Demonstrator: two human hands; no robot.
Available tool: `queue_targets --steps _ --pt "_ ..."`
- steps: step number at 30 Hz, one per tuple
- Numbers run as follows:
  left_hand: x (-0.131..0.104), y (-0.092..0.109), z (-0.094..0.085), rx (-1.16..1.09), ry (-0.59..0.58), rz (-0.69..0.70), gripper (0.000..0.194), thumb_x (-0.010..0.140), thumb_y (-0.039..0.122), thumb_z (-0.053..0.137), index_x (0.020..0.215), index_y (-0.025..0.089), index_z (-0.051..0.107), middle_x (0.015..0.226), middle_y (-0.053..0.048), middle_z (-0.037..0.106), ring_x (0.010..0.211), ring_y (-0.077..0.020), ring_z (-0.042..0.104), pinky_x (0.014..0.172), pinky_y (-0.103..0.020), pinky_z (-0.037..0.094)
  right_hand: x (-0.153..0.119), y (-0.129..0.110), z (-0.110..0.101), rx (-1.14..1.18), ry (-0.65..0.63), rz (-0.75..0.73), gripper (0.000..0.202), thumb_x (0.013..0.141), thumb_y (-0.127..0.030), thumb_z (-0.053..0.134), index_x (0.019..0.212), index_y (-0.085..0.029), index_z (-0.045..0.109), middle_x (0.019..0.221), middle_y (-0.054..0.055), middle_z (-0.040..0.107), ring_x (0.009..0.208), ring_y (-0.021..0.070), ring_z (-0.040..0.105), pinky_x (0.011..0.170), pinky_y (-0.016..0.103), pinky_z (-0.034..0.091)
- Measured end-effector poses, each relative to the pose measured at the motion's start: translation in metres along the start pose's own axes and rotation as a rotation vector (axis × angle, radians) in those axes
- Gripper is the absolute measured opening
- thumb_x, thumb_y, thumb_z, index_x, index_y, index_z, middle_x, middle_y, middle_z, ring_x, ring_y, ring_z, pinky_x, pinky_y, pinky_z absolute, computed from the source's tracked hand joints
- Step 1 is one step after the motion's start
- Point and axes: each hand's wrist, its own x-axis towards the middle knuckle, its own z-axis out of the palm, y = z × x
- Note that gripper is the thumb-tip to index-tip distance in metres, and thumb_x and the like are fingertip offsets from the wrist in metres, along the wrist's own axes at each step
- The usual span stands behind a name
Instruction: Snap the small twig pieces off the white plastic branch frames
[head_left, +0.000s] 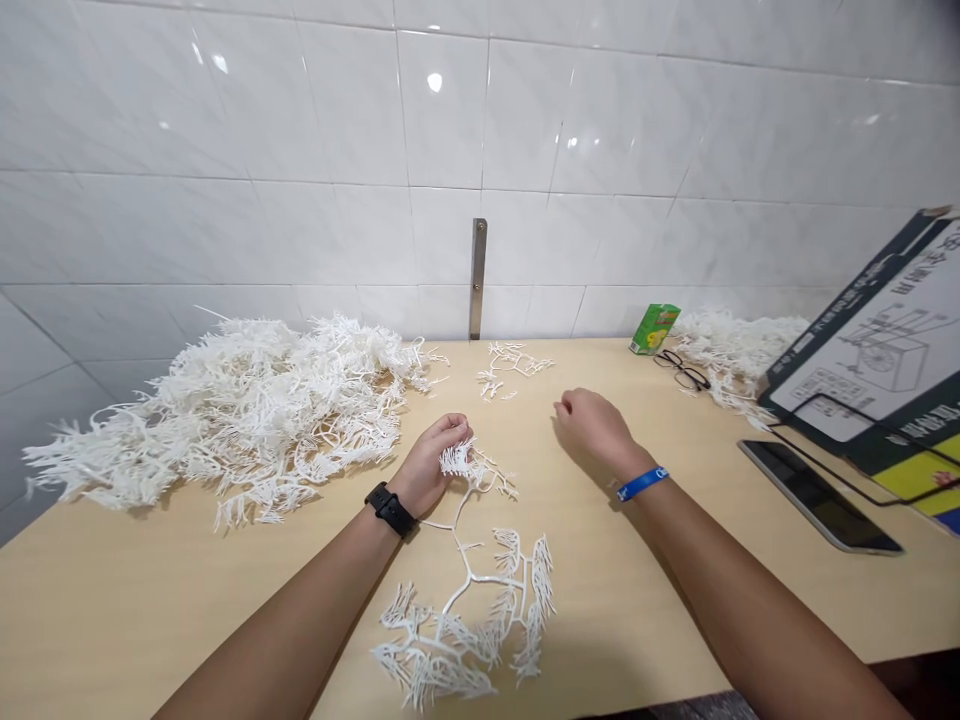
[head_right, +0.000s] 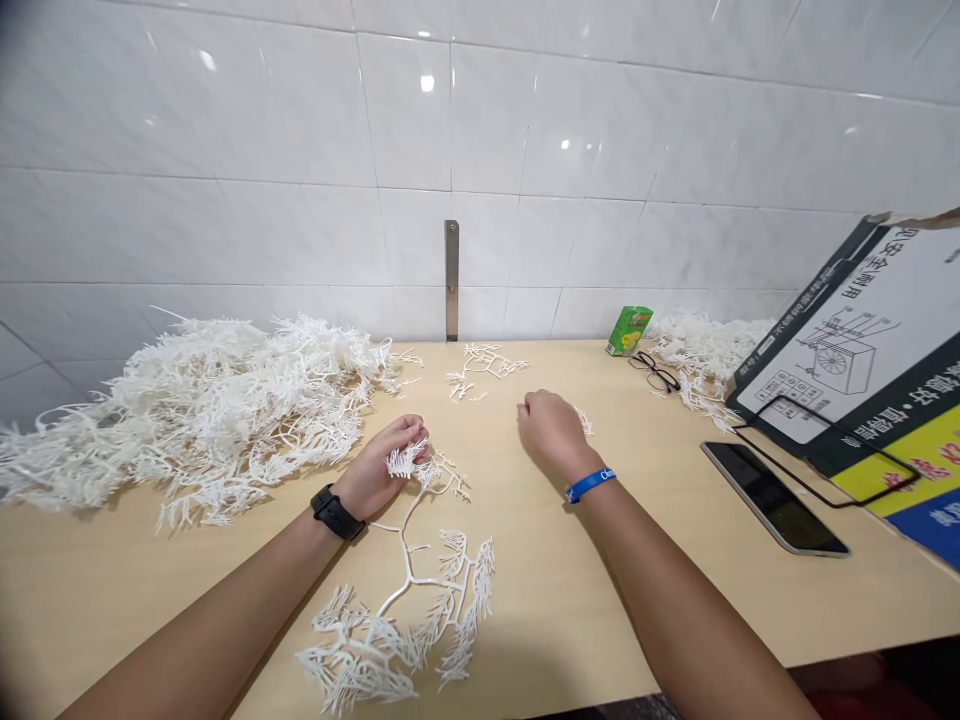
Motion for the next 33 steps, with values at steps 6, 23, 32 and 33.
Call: queue_targets --steps 6,23,32,33 --pt "0.001 -0.003 -0.002 0.011 -0.011 0.018 0.023 0.070 0.021 0.071 0.088 0.016 0.056 0.086 0.001 0.055 0.062 -0.0070 0.049 0.057 -0.022 0.041 0.005 0.016 -0.004 -0.224 0.035 0.039 0.021 0.077 -0.007 0.054 0.094 -0.014 0.065 0.103 0.017 0.063 0.099 0.0298 0.052 0.075 0.035 0.034" --pt "-0.001 -0.008 0.006 0.382 -0.112 0.183 0.022 0.073 0.018 0.070 0.090 0.018 0.056 0.130 -0.011 0.053 0.119 -0.0224 0.053 0.102 -0.037 0.039 -0.038 -0.063 0.033 0.828 -0.335 -0.309 0.027 0.088 -0.037 0.052 0.090 -0.014 0.066 0.076 0.001 0.062 0.065 0.0124 0.048 0.061 0.025 0.036" --pt "-0.004 -0.010 0.008 0.610 -0.143 0.209 0.043 0.069 0.008 0.061 0.110 0.022 0.056 0.127 -0.009 0.055 0.112 -0.0206 0.055 0.092 -0.031 0.044 -0.038 -0.063 0.032 0.844 -0.218 -0.288 0.026 0.088 -0.031 0.047 0.074 -0.015 0.062 0.065 0.000 0.056 0.063 0.0130 0.049 0.059 0.025 0.035" --pt "-0.004 -0.009 0.008 0.647 -0.114 0.219 0.043 0.070 0.010 0.062 0.112 0.022 0.056 0.123 -0.008 0.058 0.110 -0.0207 0.056 0.090 -0.031 0.044 -0.037 -0.063 0.032 0.846 -0.182 -0.266 0.027 0.089 -0.032 0.047 0.071 -0.016 0.060 0.063 -0.001 0.054 0.061 0.0128 0.047 0.058 0.025 0.035"
